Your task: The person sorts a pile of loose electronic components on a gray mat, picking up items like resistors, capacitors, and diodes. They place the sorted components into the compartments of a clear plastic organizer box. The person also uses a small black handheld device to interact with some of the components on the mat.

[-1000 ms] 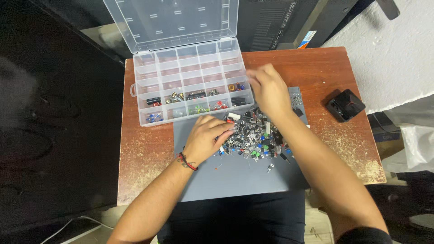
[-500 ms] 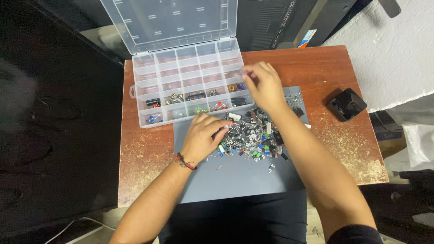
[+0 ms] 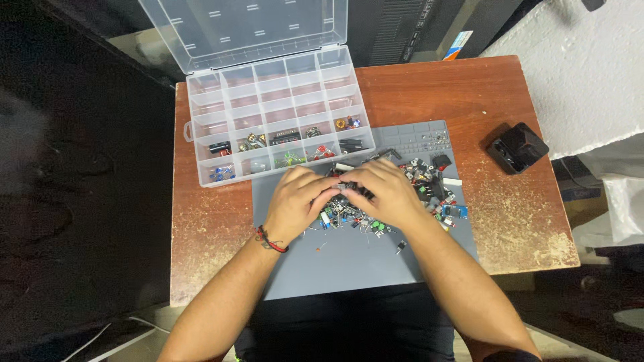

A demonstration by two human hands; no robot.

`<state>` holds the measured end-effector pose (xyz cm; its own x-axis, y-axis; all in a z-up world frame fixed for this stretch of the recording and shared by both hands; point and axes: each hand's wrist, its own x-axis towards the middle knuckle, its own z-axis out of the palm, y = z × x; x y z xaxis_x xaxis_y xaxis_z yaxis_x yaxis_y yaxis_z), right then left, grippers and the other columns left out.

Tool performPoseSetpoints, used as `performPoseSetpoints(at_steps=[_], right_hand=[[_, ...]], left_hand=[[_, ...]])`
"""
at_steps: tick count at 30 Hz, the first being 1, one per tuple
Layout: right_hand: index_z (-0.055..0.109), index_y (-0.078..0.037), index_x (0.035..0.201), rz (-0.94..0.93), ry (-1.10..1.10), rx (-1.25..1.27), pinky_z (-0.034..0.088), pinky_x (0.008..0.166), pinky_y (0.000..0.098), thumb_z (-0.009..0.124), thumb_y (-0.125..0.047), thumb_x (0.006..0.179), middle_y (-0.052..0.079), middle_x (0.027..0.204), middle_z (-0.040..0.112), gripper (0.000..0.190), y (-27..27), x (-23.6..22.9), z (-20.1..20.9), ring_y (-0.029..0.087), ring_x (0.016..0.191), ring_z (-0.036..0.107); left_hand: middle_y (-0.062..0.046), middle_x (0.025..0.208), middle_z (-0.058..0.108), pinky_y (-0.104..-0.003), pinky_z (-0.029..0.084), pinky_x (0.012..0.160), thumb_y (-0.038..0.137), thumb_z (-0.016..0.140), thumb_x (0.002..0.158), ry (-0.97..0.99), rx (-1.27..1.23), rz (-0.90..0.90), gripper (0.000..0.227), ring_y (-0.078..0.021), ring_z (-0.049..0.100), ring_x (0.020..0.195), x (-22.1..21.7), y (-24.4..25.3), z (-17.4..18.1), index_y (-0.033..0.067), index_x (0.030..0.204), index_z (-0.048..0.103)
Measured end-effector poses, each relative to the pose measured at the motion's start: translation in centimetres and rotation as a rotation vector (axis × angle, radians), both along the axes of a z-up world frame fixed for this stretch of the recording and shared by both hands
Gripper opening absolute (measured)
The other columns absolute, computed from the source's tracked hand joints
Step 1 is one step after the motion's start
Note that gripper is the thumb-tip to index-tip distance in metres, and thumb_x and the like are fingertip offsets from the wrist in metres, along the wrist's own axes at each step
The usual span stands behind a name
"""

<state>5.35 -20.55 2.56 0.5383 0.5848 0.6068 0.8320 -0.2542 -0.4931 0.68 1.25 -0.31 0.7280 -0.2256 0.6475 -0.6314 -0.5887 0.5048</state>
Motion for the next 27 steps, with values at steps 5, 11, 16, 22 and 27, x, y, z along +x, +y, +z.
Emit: performPoseSetpoints(at_steps=[5,11,16,22,27], right_hand=[[0.073,-0.011,0.105,-0.018,-0.046,0.059,0.054,0.073,0.0398,0.072,-0.017,0.093,0.004,0.078,0.069,0.013,0.3,-0.2,-0.3,0.024,0.071,0.067],[0.072,-0.012,0.1,-0.02,-0.013,0.1,0.055,0.07,0.0404,0.075,-0.017,0.09,0.002,0.07,0.064,0.011,0.1,-0.2,-1.5,0.024,0.066,0.066],[0.07,-0.013,0.098,-0.02,0.004,0.078,0.056,0.07,0.0417,0.077,-0.017,0.088,0.003,0.068,0.062,0.013,-0.1,-0.1,-2.1,0.026,0.066,0.066],[0.071,-0.01,0.1,-0.007,-0.005,0.096,0.056,0.07,0.0439,0.076,-0.016,0.089,0.005,0.065,0.062,0.014,-0.1,-0.3,-0.9,0.028,0.066,0.067],[0.072,-0.011,0.097,0.023,-0.005,0.103,0.055,0.071,0.0416,0.075,-0.015,0.089,0.005,0.065,0.063,0.01,0.0,-0.3,-0.5,0.027,0.065,0.066]], left_hand=[[0.0,0.09,0.076,-0.036,0.052,0.078,0.023,0.075,0.095,-0.027,-0.031,-0.001,0.017,-0.0228,0.066,0.083,0.1,-0.2,-0.1,0.0141,0.109,0.078],[0.001,0.092,0.076,-0.035,0.053,0.077,0.021,0.076,0.093,-0.038,-0.063,-0.028,0.018,-0.0232,0.067,0.084,-0.1,-0.6,0.2,0.015,0.11,0.078],[0.002,0.093,0.077,-0.035,0.053,0.077,0.02,0.075,0.094,-0.034,-0.078,-0.046,0.016,-0.0232,0.067,0.084,-0.1,-0.7,0.2,0.0157,0.108,0.079],[0.001,0.094,0.078,-0.036,0.054,0.077,0.018,0.075,0.094,-0.019,-0.074,-0.066,0.014,-0.024,0.068,0.085,-0.3,-0.8,0.6,0.0156,0.107,0.079],[0.001,0.094,0.078,-0.035,0.053,0.076,0.02,0.075,0.094,-0.02,-0.052,-0.072,0.012,-0.0234,0.068,0.085,-0.3,-0.7,0.6,0.0156,0.105,0.079]])
